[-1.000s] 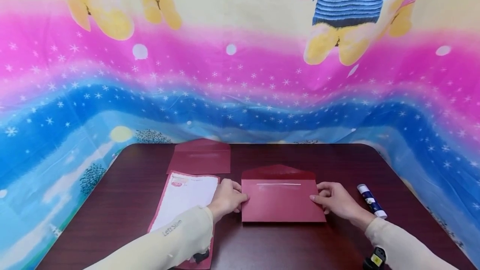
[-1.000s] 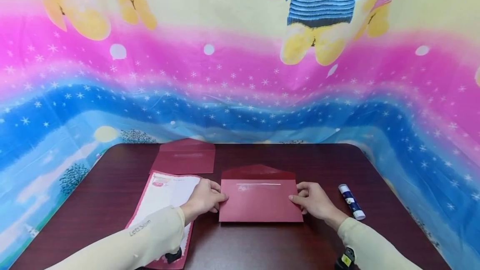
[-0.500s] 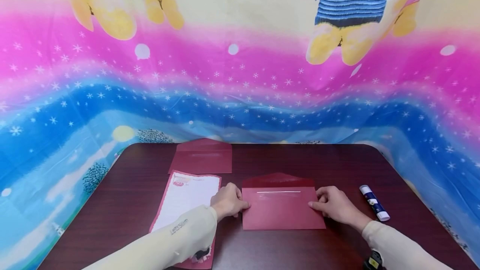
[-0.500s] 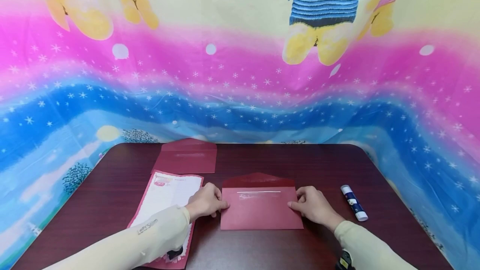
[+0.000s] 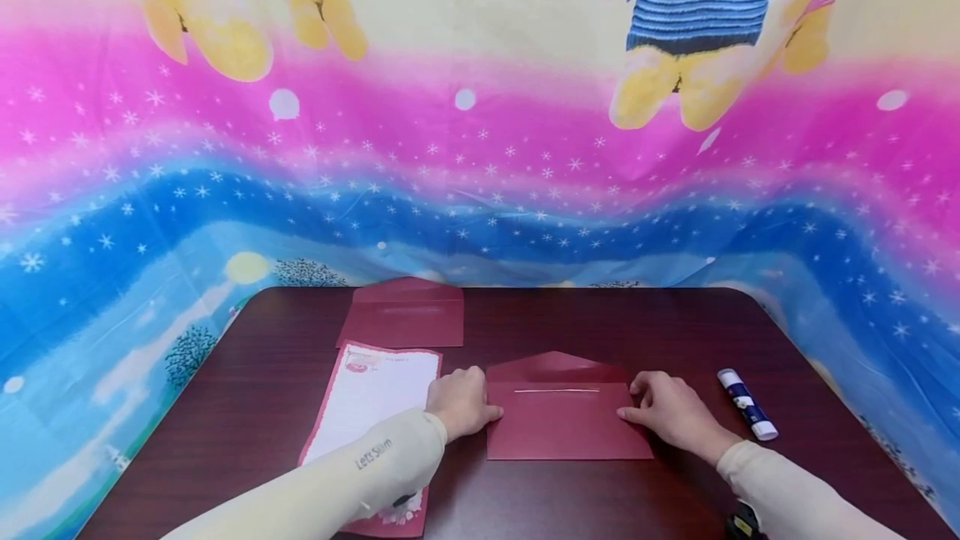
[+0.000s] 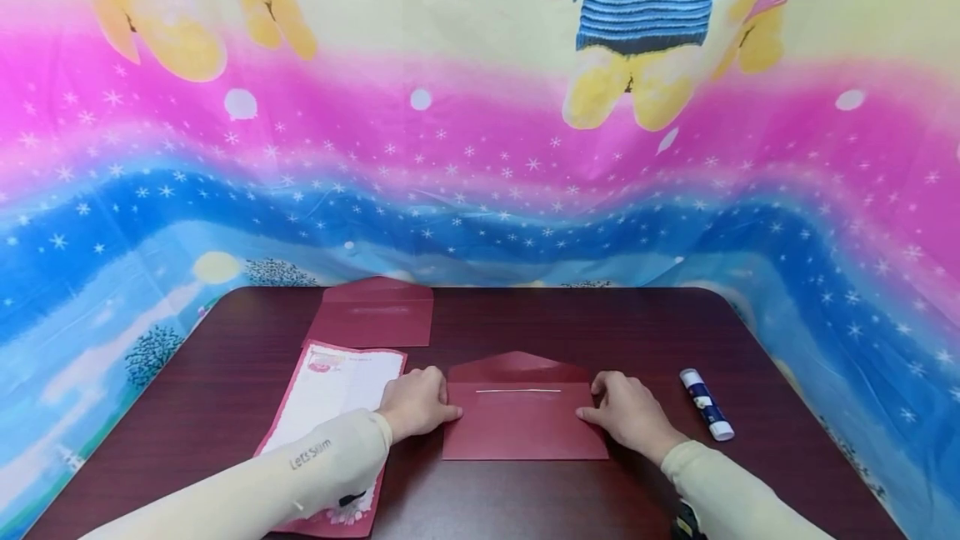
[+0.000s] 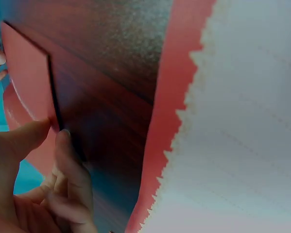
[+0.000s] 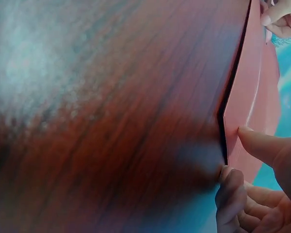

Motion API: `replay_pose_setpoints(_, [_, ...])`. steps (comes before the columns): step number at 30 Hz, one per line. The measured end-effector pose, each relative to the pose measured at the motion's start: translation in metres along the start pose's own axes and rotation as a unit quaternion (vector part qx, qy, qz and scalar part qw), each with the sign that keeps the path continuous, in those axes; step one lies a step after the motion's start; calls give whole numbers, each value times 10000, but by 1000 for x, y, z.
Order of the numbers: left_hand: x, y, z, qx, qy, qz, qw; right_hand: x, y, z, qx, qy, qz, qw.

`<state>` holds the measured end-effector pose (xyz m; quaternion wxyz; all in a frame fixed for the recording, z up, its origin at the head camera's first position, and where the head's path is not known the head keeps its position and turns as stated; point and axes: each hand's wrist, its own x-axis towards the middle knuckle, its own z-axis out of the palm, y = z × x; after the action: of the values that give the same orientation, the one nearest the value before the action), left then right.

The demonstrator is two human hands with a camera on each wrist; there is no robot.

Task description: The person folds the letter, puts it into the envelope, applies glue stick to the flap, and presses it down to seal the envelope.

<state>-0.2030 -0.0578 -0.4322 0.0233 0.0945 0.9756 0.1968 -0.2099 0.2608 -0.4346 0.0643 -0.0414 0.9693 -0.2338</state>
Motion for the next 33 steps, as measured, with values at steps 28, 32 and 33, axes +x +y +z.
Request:
replay_pose_setpoints(28, [-18, 46, 0, -1045, 59, 596, 9927, -18, 31, -46, -294, 829, -275, 9957])
replay_pose_setpoints(32, [-22, 54, 2, -1208, 27, 717, 9901, -22, 45, -55, -445, 967, -198, 9941])
replay_pose_setpoints(33, [-22, 57, 2, -1242, 26, 756, 9894, -23, 49, -58, -491, 1009, -174, 9935])
